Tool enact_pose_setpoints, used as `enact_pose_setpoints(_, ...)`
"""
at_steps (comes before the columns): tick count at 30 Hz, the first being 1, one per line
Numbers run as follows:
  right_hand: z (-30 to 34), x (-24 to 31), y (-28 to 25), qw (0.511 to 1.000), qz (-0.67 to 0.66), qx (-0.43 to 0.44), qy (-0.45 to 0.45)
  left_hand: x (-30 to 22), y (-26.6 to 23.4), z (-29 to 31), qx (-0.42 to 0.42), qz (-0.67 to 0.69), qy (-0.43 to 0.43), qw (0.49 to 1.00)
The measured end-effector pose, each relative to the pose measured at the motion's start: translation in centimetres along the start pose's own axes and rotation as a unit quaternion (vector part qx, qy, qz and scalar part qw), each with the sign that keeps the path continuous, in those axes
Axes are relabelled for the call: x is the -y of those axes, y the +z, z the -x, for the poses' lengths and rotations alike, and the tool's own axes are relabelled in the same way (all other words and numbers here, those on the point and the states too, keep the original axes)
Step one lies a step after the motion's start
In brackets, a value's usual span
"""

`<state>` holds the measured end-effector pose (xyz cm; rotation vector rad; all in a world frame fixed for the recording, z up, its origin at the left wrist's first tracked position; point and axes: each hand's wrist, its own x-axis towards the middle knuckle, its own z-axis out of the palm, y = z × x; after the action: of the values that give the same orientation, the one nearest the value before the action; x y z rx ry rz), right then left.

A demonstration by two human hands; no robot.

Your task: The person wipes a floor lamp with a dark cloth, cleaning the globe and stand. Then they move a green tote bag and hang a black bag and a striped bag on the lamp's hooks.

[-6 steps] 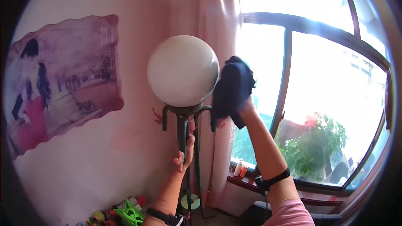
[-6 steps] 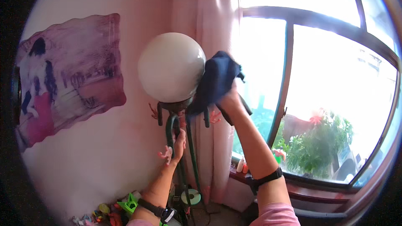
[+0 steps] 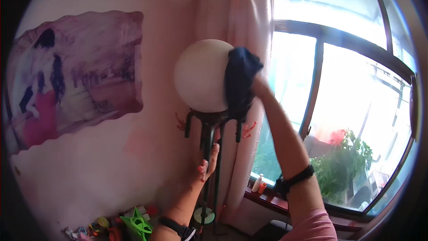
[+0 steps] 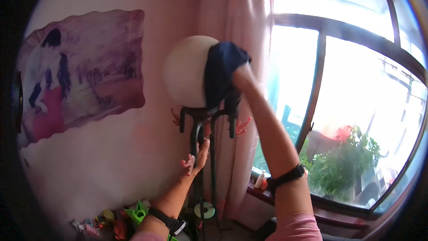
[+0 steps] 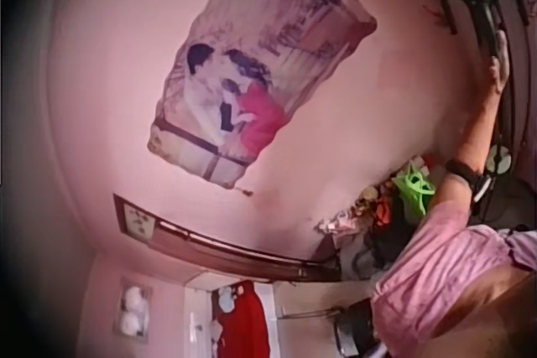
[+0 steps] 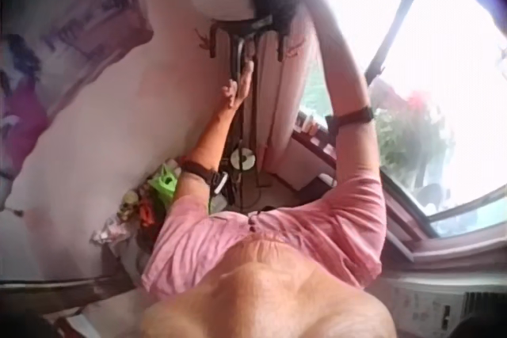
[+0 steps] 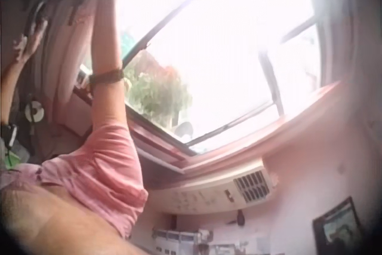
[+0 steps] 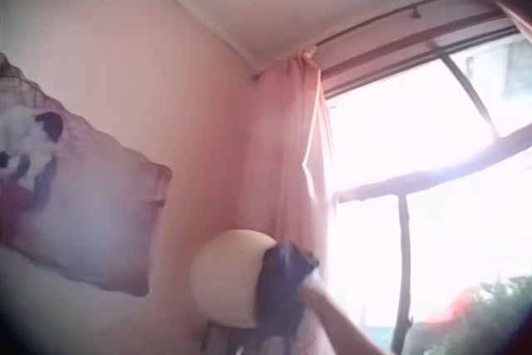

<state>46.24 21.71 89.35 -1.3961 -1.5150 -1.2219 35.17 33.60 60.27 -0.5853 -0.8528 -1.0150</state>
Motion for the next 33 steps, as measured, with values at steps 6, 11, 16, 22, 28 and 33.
enact_pose_setpoints(6,-10.3,-0.5,0.1,0.894,-0.169,0.302,0.284,-1.4,-2.3,-0.7,-0.119,-0.872,0.391,0.271)
enact_pose_setpoints(11,-14.4,3.4,2.9,0.850,-0.146,0.374,0.340,0.0,-0.9,-2.1,-0.430,-0.838,0.334,0.027)
enact_pose_setpoints(16,-16.2,6.3,5.4,0.868,0.035,0.468,0.162,-2.1,-1.5,-1.9,-0.223,-0.637,0.460,0.577)
enact_pose_setpoints(22,-13.6,10.2,7.2,0.895,0.235,0.378,0.004,-1.2,-1.3,-1.7,-0.306,-0.797,0.411,0.319)
enact_pose_setpoints(28,-6.5,14.0,9.4,0.915,0.347,0.166,-0.124,2.3,0.5,-4.5,-0.432,-0.678,0.478,0.354)
enact_pose_setpoints(33,-8.7,12.9,11.3,0.895,0.342,0.278,-0.063,2.1,1.7,-3.6,-0.493,-0.596,0.406,0.487)
